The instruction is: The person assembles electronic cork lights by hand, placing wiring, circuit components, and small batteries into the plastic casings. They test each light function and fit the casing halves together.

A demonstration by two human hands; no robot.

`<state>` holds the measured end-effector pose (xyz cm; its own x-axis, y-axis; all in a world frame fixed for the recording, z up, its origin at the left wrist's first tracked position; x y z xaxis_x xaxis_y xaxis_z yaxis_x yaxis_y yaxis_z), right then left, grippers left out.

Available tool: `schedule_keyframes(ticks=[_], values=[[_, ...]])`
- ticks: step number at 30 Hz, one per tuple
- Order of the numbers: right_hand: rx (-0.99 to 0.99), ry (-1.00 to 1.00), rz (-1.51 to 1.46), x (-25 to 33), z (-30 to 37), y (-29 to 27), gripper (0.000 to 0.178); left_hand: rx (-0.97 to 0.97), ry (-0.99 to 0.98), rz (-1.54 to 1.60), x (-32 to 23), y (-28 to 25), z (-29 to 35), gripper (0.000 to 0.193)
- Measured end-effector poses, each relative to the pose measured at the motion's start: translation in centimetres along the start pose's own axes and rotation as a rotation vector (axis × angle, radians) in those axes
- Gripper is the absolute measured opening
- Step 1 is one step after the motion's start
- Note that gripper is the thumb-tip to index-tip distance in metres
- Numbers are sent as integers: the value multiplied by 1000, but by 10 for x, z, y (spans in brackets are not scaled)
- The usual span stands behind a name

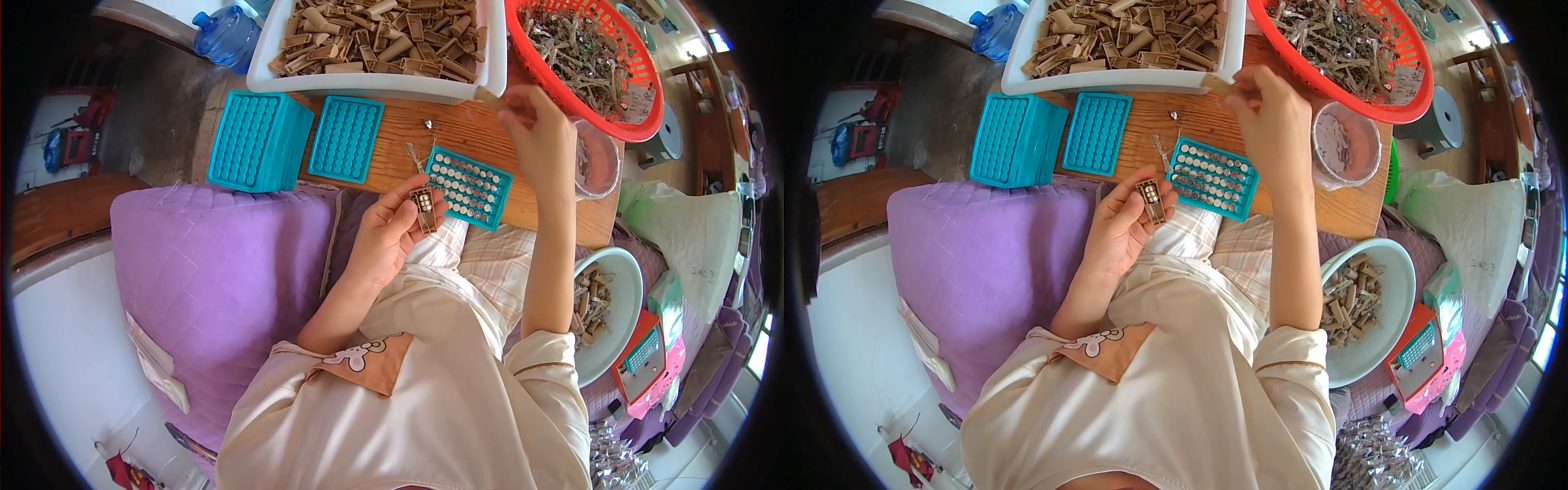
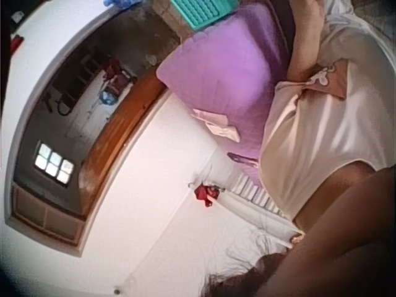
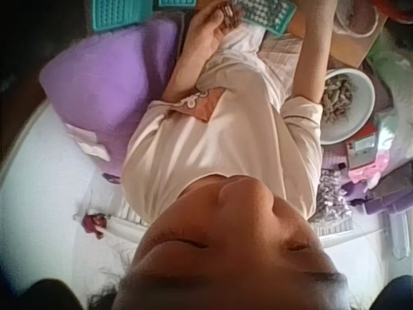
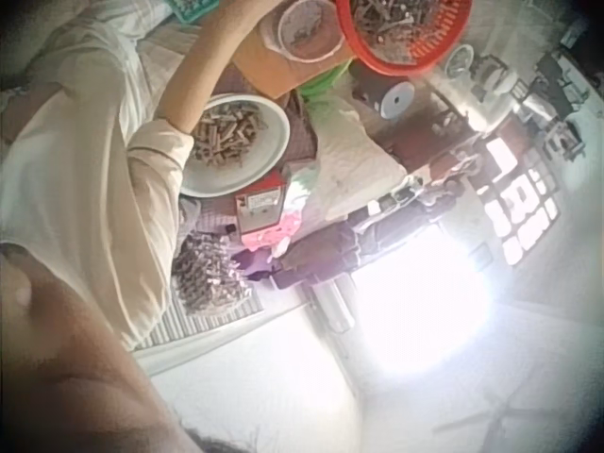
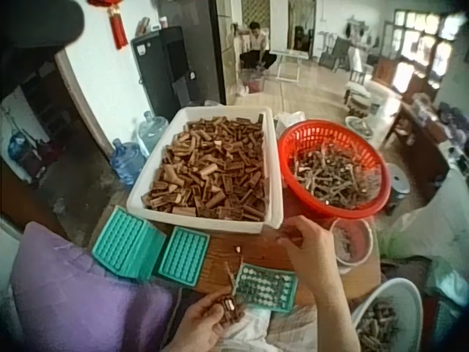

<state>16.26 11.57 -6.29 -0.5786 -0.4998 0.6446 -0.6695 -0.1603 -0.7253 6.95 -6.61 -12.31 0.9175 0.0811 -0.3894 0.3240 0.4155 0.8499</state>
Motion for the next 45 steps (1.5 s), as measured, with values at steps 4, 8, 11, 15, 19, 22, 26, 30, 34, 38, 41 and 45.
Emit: schedule_keyframes(ticks=[4, 8, 11, 15, 19, 22, 26, 30, 34, 38, 41, 45], values=[[177, 196, -362, -5, 51, 6, 22, 59, 129, -22, -1, 11, 6, 40], [161, 411, -762, 9, 109, 18, 21, 69, 192, -108, 1, 16, 13, 44], [52, 404, -939, 13, 136, 22, 22, 142, 214, -199, 1, 23, 17, 42], [-4, 350, -992, 23, 151, 23, 23, 238, 262, -201, 5, 30, 20, 37], [-65, 293, -935, 31, 156, 21, 23, 290, 298, -233, 12, 33, 19, 34], [-83, 278, -864, 27, 159, 21, 25, 312, 288, -303, 14, 36, 20, 34], [-113, 319, -809, 23, 162, 23, 24, 307, 250, -320, 19, 42, 21, 34], [-92, 321, -775, 24, 161, 21, 21, 233, 254, -634, 24, 43, 24, 37], [10, 215, -377, 35, 153, 12, 20, 261, 531, -951, 26, 51, 24, 25], [75, 67, -351, 34, 156, 17, 10, 277, 458, -894, 26, 51, 20, 28], [68, 100, -392, 31, 154, 23, 9, 297, 397, -880, 27, 46, 15, 44], [226, 107, -431, 21, 143, 23, 13, 232, 332, -747, 33, 33, 9, 45]])
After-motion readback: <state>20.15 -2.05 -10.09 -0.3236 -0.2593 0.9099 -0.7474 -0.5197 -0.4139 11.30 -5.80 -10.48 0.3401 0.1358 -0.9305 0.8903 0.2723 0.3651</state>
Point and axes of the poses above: each hand's wrist, its own z-axis away from the middle knuckle, its own y-axis out of the palm, x = y × z, the point moved 2 cm from there along -z, towards the middle knuckle, and after that the axes turned 12 degrees about z, right-handed, at the moved point
